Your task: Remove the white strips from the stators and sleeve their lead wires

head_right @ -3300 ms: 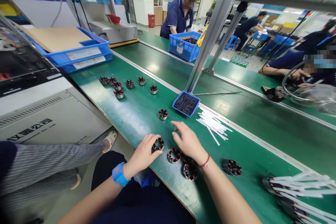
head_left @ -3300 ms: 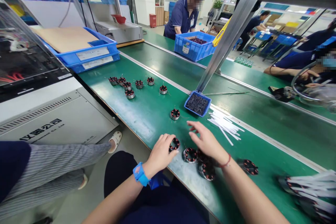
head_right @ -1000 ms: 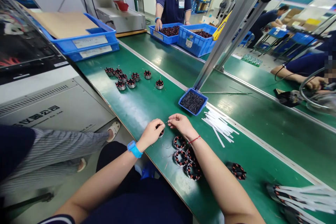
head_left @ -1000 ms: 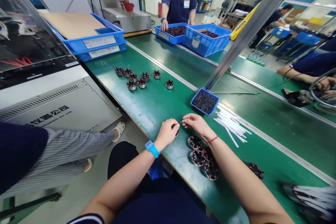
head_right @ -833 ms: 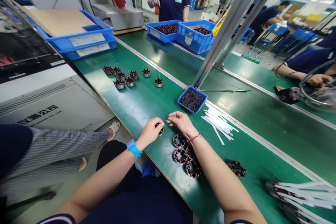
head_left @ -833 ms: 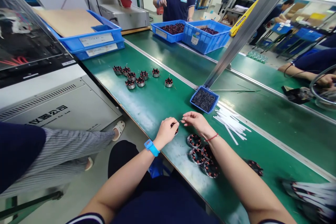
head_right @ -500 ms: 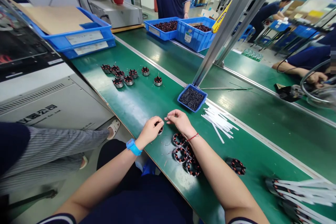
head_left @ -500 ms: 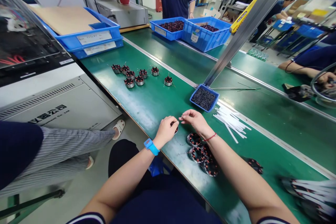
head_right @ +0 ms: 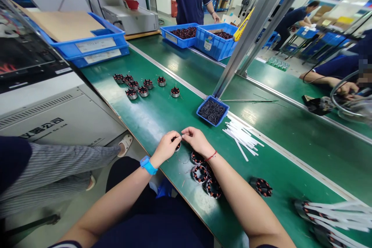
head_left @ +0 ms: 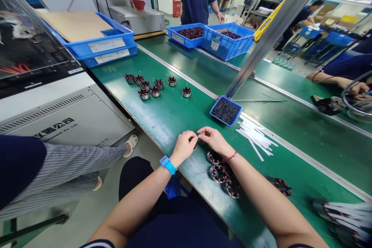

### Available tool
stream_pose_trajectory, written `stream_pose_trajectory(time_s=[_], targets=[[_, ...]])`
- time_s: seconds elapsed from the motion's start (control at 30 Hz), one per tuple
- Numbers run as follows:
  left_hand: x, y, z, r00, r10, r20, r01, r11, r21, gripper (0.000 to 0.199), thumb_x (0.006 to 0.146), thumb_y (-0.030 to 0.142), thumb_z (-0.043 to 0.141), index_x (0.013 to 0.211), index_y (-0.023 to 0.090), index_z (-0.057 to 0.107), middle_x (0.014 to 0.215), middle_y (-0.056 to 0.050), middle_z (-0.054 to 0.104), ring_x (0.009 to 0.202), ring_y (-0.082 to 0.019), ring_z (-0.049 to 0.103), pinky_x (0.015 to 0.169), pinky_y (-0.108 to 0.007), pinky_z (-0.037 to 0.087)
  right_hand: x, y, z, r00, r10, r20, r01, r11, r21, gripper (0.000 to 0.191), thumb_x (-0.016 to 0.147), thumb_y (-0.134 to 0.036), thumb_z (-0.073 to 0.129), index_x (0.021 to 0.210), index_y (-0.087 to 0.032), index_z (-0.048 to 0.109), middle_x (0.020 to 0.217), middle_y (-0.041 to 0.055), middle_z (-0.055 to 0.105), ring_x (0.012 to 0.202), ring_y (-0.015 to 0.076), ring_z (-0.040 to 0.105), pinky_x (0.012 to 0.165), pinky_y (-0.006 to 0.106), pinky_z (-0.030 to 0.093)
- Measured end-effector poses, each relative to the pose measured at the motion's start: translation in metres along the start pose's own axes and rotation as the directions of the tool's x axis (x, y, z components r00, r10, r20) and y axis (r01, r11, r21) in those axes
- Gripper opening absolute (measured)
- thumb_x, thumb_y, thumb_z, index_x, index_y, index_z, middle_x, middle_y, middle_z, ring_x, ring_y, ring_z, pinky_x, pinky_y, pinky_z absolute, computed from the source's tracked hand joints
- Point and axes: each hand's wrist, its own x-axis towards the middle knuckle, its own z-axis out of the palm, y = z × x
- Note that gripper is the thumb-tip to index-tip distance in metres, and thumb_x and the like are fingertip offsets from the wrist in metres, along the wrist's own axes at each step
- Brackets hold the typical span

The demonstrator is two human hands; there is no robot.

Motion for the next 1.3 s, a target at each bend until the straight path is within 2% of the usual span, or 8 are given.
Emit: stream_pose_trajectory(time_s=[0.3,0.47,0.57,0.63,0.7,0.83,1.1,1.3], targets=[[0.0,0.0,0.001,1.0,0.015,-0.008,-0.015,1.0,0.004,0.021,0.086,0.018,0.048,0.067,0.017,0.058,0.071,-0.001,0.059,0.077,-0.015,0.053,0.074,-0.026,0.039,-0.006,-0.005,-0.001,0.999,-0.026,0.023,0.031,0.964,-0.265,0.018,0.08,-0.031,0.051,0.078,-0.017,0.062,0.066,0.0012,0.065,0.062,0.014,0.059,0.06,0.025,0.045],[0.001,-0.003,0.0,1.0,0.028,0.007,-0.028,1.0,0.005,0.02,0.085,0.018,0.048,0.068,0.017,0.058,0.072,-0.001,0.059,0.078,-0.016,0.053,0.075,-0.027,0.039,-0.014,-0.011,0.007,0.993,-0.116,-0.033,0.089,0.89,-0.447,0.013,0.082,-0.025,0.051,0.077,-0.018,0.061,0.084,0.0072,0.066,0.082,0.0191,0.058,0.078,0.03,0.042],[0.002,-0.003,-0.001,0.999,0.041,0.023,-0.041,0.999,0.004,0.02,0.085,0.018,0.048,0.068,0.017,0.059,0.073,-0.001,0.059,0.077,-0.015,0.053,0.075,-0.027,0.04,-0.015,-0.012,0.011,0.99,-0.138,-0.035,0.105,0.873,-0.475,0.012,0.082,-0.024,0.051,0.08,-0.018,0.061,0.094,0.0105,0.065,0.094,0.0217,0.055,0.084,0.032,0.039],[0.001,-0.002,-0.002,0.999,0.044,0.02,-0.044,0.999,0.003,0.02,0.085,0.019,0.048,0.068,0.017,0.059,0.072,-0.001,0.059,0.077,-0.015,0.053,0.074,-0.027,0.041,-0.013,-0.012,0.009,0.993,-0.117,-0.015,0.097,0.886,-0.453,0.013,0.082,-0.026,0.052,0.081,-0.019,0.062,0.092,0.0087,0.065,0.089,0.0204,0.056,0.08,0.03,0.04],[0.0,-0.001,-0.002,0.999,0.045,0.011,-0.045,0.999,0.002,0.021,0.085,0.02,0.049,0.068,0.017,0.059,0.072,-0.001,0.059,0.077,-0.015,0.053,0.074,-0.027,0.041,-0.01,-0.011,0.004,0.998,-0.063,0.029,0.07,0.914,-0.4,0.017,0.083,-0.032,0.052,0.077,-0.02,0.063,0.08,0.005,0.066,0.074,0.0172,0.057,0.069,0.028,0.042],[-0.001,0.0,-0.001,0.999,0.042,-0.009,-0.042,0.999,0.003,0.022,0.085,0.019,0.049,0.065,0.017,0.058,0.07,-0.001,0.059,0.076,-0.015,0.053,0.073,-0.027,0.04,-0.004,-0.006,-0.004,0.994,0.045,0.095,-0.02,0.968,-0.249,0.031,0.082,-0.042,0.051,0.067,-0.017,0.061,0.06,-0.0001,0.059,0.052,0.0112,0.049,0.049,0.023,0.035],[-0.001,-0.002,0.002,0.999,0.035,-0.042,-0.034,0.999,0.019,0.02,0.083,0.017,0.051,0.064,0.016,0.057,0.068,0.0,0.058,0.072,-0.014,0.053,0.071,-0.026,0.039,0.0,-0.003,-0.004,0.966,0.197,0.167,-0.212,0.975,0.073,0.031,0.068,-0.046,0.068,0.07,-0.017,0.058,0.063,-0.0019,0.058,0.053,0.0079,0.049,0.047,0.019,0.035],[-0.002,-0.001,0.003,0.998,0.032,-0.056,-0.03,0.999,0.036,0.02,0.083,0.017,0.05,0.065,0.016,0.057,0.069,0.0,0.058,0.073,-0.014,0.054,0.07,-0.026,0.04,0.005,-0.006,-0.006,0.943,0.239,0.23,-0.28,0.946,0.165,0.036,0.06,-0.047,0.074,0.067,-0.017,0.055,0.066,-0.0004,0.061,0.053,0.0075,0.05,0.047,0.019,0.038]])
